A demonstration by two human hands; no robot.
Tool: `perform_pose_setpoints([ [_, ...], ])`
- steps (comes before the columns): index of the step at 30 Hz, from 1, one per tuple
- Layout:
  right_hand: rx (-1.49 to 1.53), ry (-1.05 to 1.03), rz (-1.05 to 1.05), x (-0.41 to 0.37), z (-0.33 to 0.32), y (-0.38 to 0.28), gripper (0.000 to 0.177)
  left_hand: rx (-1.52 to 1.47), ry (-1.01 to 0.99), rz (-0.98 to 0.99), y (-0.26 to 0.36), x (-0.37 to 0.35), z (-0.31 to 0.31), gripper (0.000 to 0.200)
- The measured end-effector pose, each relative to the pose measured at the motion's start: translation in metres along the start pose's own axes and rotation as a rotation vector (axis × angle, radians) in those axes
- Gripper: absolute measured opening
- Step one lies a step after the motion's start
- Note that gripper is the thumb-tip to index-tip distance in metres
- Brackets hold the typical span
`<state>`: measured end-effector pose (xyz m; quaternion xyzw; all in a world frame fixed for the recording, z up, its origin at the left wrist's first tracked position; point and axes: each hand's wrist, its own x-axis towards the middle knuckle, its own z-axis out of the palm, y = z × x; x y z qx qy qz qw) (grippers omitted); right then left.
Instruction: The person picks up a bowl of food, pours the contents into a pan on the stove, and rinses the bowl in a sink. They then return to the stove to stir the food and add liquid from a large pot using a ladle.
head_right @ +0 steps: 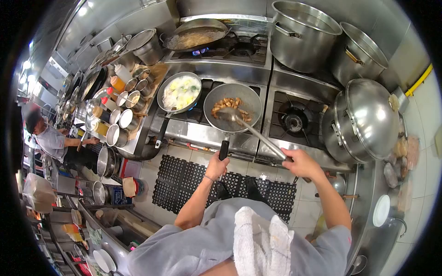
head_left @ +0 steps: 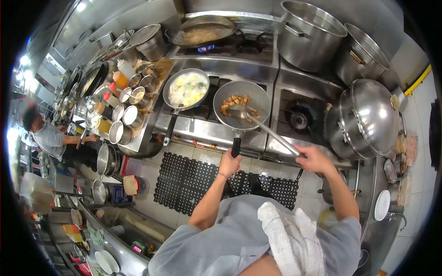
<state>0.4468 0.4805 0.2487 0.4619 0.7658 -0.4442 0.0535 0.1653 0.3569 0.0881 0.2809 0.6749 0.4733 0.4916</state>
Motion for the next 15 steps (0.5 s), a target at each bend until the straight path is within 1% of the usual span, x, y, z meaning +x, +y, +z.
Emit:
perform_pose_setpoints([
  [2, -0.074, 0.152, -0.11, 0.005, 0.01, 0.002, 0.057, 0.018, 0.023, 0.033, -0.011, -0.011, 0.004, 0.027],
  [3, -0.113, 0.227, -0.167, 0.007, 0.014, 0.0, 0.057, 0.031, 0.032, 0.017, -0.022, -0.021, 0.005, 0.025],
  [4, -0.067, 0.224, -0.148, -0.003, 0.015, -0.009, 0.058, 0.044, 0.044, 0.007, -0.037, -0.03, 0.007, 0.023],
  [6, -0.064, 0.217, -0.176, -0.017, 0.023, -0.001, 0.056, 0.071, 0.067, -0.02, -0.032, -0.04, 0.006, 0.021],
  [7, -0.067, 0.202, -0.185, -0.022, 0.024, 0.002, 0.055, 0.029, 0.023, -0.039, -0.029, -0.036, 0.002, 0.02],
  [8, 0.022, 0.17, -0.135, -0.03, 0.028, 0.002, 0.056, 0.031, 0.019, -0.067, -0.028, -0.037, 0.001, 0.02],
  [9, 0.018, 0.116, -0.088, -0.038, 0.028, 0.0, 0.056, 0.034, 0.016, -0.077, -0.026, -0.034, 0.001, 0.019],
  [10, 0.011, 0.076, -0.051, -0.045, 0.025, -0.003, 0.056, -0.025, -0.001, -0.046, -0.024, -0.039, 0.002, 0.019],
  [11, 0.011, 0.033, -0.011, -0.05, 0.027, -0.004, 0.057, -0.065, 0.003, -0.086, -0.021, -0.042, 0.004, 0.02],
  [13, 0.042, 0.022, -0.047, -0.045, 0.03, 0.0, 0.056, -0.029, -0.003, -0.094, -0.026, -0.03, 0.0, 0.026],
  [15, -0.012, 0.042, -0.034, -0.032, 0.021, -0.01, 0.056, -0.014, -0.01, -0.068, -0.01, -0.015, -0.004, 0.026],
])
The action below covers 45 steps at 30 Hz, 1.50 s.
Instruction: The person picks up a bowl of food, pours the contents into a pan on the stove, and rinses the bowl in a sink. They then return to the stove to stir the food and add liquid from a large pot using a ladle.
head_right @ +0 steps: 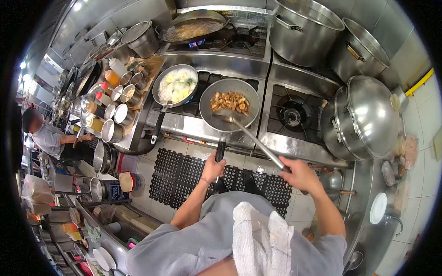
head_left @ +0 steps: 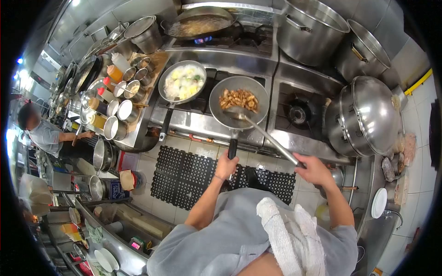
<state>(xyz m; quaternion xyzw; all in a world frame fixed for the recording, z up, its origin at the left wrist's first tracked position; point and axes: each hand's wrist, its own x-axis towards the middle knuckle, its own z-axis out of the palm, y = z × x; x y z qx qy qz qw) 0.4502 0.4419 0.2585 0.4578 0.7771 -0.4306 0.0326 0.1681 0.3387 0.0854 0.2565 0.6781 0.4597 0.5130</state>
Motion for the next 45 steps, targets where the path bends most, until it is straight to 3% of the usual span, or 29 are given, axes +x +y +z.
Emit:
perform_pose_setpoints([
  [4, 0.014, 0.185, -0.098, 0.03, -0.01, -0.011, 0.056, 0.012, 0.031, 0.102, 0.006, 0.002, -0.001, 0.023],
  [8, -0.033, 0.25, -0.186, 0.02, -0.005, 0.0, 0.055, 0.076, 0.058, 0.08, -0.022, -0.013, 0.004, 0.025],
  [14, 0.032, 0.075, -0.026, 0.005, 0.016, 0.02, 0.056, 0.017, 0.02, 0.007, -0.008, 0.022, 0.0, 0.032],
  [19, 0.036, 0.182, -0.054, 0.03, -0.002, -0.007, 0.054, -0.005, -0.014, 0.08, 0.02, 0.023, -0.01, 0.033],
  [22, 0.08, 0.296, -0.112, 0.037, -0.007, -0.008, 0.055, 0.113, 0.042, 0.139, -0.02, 0.009, -0.005, 0.032],
  [23, 0.131, 0.306, -0.137, 0.036, -0.004, 0.0, 0.055, 0.157, 0.071, 0.244, -0.053, 0.019, -0.004, 0.031],
  [27, 0.07, 0.223, -0.045, 0.024, 0.012, 0.019, 0.054, 0.044, 0.002, 0.009, -0.008, 0.034, -0.006, 0.029],
  [30, 0.065, 0.182, 0.011, 0.026, 0.025, 0.024, 0.056, 0.073, -0.001, 0.046, -0.007, 0.067, 0.0, 0.031],
  [31, 0.1, 0.287, -0.164, 0.036, 0.042, 0.047, 0.056, 0.056, 0.0, 0.047, 0.0, 0.071, 0.002, 0.031],
  [34, 0.281, 0.35, 0.005, 0.057, 0.069, 0.044, 0.055, 0.019, 0.004, 0.027, 0.008, 0.065, 0.004, 0.033],
  [38, 0.129, 0.498, -0.109, 0.128, 0.09, 0.062, 0.055, -0.034, 0.001, 0.017, -0.004, 0.075, 0.005, 0.034],
  [41, 0.217, 0.441, -0.143, 0.164, 0.09, 0.055, 0.056, -0.026, 0.0, 0.024, -0.001, 0.076, 0.003, 0.029],
  [45, -0.18, 0.287, -0.344, 0.145, 0.074, 0.073, 0.069, -0.031, 0.022, 0.025, -0.001, 0.076, 0.0, 0.028],
])
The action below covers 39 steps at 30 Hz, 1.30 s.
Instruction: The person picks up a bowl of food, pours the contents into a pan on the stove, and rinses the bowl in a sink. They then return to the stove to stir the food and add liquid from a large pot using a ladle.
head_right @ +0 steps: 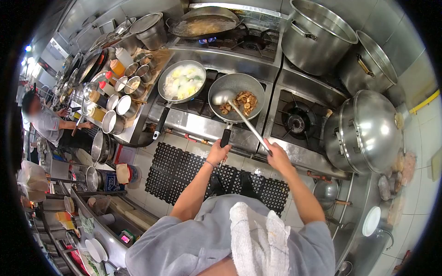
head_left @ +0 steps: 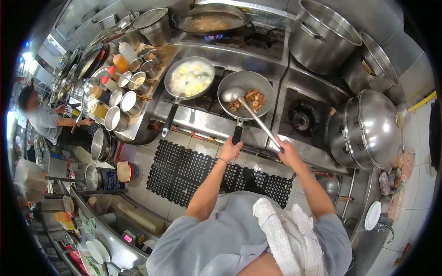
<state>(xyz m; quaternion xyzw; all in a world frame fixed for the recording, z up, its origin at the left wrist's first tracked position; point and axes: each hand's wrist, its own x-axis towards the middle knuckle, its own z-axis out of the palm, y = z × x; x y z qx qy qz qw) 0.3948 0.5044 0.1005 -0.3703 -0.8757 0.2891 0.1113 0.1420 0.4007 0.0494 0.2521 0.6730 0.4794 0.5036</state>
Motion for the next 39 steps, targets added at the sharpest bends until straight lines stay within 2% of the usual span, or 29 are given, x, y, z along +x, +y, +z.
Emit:
perform_pose_setpoints([
  [2, -0.116, -0.048, 0.043, -0.028, -0.023, 0.016, 0.071, -0.024, -0.002, 0.005, 0.001, -0.005, -0.003, 0.028],
  [5, -0.278, 0.0, 0.008, -0.058, -0.057, 0.023, 0.069, -0.059, -0.013, 0.028, -0.007, -0.016, -0.003, 0.029],
  [8, -0.085, -0.013, 0.121, -0.075, -0.06, 0.007, 0.066, -0.012, 0.023, 0.006, -0.008, -0.021, 0.011, 0.029],
  [11, 0.137, 0.03, 0.15, -0.092, -0.054, -0.025, 0.063, 0.047, 0.01, 0.085, 0.001, 0.006, 0.006, 0.03],
  [12, 0.232, -0.062, 0.294, -0.095, -0.067, -0.051, 0.062, 0.03, 0.015, 0.075, 0.008, 0.013, 0.004, 0.03],
  [13, 0.237, -0.106, 0.302, -0.099, -0.077, -0.064, 0.063, 0.074, 0.012, 0.088, 0.003, 0.027, 0.0, 0.031],
  [16, 0.217, -0.216, 0.296, -0.111, -0.1, -0.081, 0.064, 0.057, 0.034, 0.086, -0.014, -0.001, 0.011, 0.03],
  [17, 0.233, -0.271, 0.364, -0.113, -0.111, -0.083, 0.063, -0.003, 0.012, 0.063, -0.024, -0.024, 0.016, 0.032],
  [19, 0.273, -0.383, 0.499, -0.115, -0.132, -0.09, 0.062, 0.136, 0.067, -0.015, -0.013, -0.074, 0.024, 0.031],
  [20, 0.262, -0.404, 0.459, -0.113, -0.139, -0.089, 0.061, 0.102, 0.058, -0.01, -0.008, -0.085, 0.026, 0.027],
  [22, 0.291, -0.419, 0.474, -0.095, -0.146, -0.076, 0.06, 0.084, 0.036, 0.046, -0.022, -0.08, 0.023, 0.023],
  [23, 0.304, -0.433, 0.487, -0.089, -0.146, -0.071, 0.06, 0.058, -0.008, 0.047, -0.008, -0.075, 0.018, 0.023],
  [25, 0.184, -0.323, 0.437, -0.07, -0.141, -0.079, 0.06, 0.021, -0.004, 0.043, 0.016, -0.064, 0.017, 0.024],
  [29, 0.146, -0.084, 0.217, -0.078, -0.111, -0.074, 0.058, 0.11, 0.045, 0.094, -0.008, -0.082, 0.016, 0.026],
  [30, 0.175, -0.134, 0.321, -0.085, -0.114, -0.082, 0.057, 0.097, 0.056, 0.119, -0.009, -0.092, 0.017, 0.025],
  [33, 0.15, -0.133, 0.276, -0.104, -0.109, -0.078, 0.057, 0.041, -0.01, 0.042, -0.009, -0.078, 0.006, 0.025],
  [34, 0.206, -0.135, 0.338, -0.107, -0.111, -0.086, 0.056, 0.023, 0.0, 0.022, 0.002, -0.075, 0.007, 0.018],
  [39, 0.215, -0.166, 0.363, -0.098, -0.115, -0.086, 0.055, 0.026, -0.023, 0.058, 0.023, -0.058, -0.004, 0.028],
])
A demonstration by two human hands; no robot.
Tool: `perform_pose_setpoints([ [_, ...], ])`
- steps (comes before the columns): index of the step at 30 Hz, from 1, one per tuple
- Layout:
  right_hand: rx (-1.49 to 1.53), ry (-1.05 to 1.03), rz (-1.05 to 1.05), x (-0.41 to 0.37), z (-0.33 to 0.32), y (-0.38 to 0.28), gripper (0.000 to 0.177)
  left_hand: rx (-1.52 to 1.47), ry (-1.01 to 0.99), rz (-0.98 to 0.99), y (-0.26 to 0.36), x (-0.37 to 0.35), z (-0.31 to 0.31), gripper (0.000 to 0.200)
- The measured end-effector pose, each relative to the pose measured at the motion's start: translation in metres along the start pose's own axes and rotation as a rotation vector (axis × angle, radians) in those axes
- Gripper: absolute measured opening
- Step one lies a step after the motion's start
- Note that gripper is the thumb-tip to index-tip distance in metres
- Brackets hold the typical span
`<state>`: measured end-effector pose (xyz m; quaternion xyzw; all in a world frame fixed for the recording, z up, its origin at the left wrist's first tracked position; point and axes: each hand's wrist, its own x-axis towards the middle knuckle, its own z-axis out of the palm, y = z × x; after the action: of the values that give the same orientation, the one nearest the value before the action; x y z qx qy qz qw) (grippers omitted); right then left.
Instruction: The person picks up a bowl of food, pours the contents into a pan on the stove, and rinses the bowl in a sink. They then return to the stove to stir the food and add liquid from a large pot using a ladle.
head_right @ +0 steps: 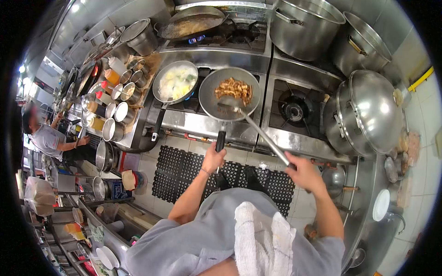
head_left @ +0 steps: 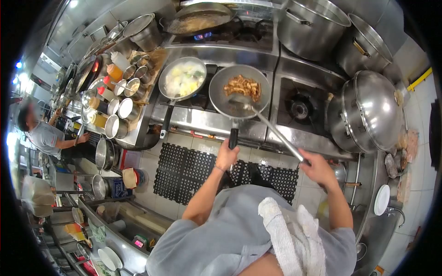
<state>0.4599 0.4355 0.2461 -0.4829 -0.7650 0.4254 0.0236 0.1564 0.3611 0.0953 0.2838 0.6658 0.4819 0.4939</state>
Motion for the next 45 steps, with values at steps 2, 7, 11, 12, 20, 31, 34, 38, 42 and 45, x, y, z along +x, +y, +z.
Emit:
perform_pose_setpoints([
  [2, 0.024, 0.022, 0.002, 0.018, -0.007, -0.001, 0.054, 0.031, -0.007, 0.024, 0.004, 0.002, -0.005, 0.028],
  [7, -0.017, 0.276, -0.27, 0.04, -0.008, 0.0, 0.057, 0.058, 0.053, 0.06, -0.032, -0.014, 0.003, 0.025],
  [11, 0.039, 0.203, -0.118, 0.029, 0.007, 0.024, 0.058, 0.023, 0.011, -0.035, -0.031, 0.004, 0.0, 0.028],
  [12, 0.081, 0.191, -0.078, 0.027, 0.011, 0.025, 0.057, 0.004, 0.005, -0.045, -0.025, 0.012, 0.001, 0.029],
  [20, 0.212, 0.307, -0.015, 0.086, 0.068, 0.042, 0.055, -0.025, 0.003, -0.081, -0.033, 0.047, -0.004, 0.03],
  [31, 0.147, 0.329, -0.225, 0.128, 0.129, 0.064, 0.057, 0.199, 0.193, 0.149, -0.084, 0.037, 0.01, 0.034],
  [34, 0.38, 0.376, -0.227, 0.131, 0.135, 0.079, 0.056, 0.063, 0.118, 0.001, -0.053, 0.04, 0.016, 0.035],
  [38, 0.776, 0.214, -0.042, 0.131, 0.112, 0.05, 0.055, 0.034, 0.064, -0.119, -0.033, 0.052, 0.008, 0.038],
  [42, 0.764, 0.199, -0.064, 0.141, 0.109, 0.05, 0.054, 0.099, 0.113, -0.07, -0.037, 0.035, -0.003, 0.06],
  [45, 0.803, 0.134, -0.043, 0.136, 0.104, 0.051, 0.053, 0.322, 0.197, 0.069, -0.027, -0.002, -0.037, 0.046],
])
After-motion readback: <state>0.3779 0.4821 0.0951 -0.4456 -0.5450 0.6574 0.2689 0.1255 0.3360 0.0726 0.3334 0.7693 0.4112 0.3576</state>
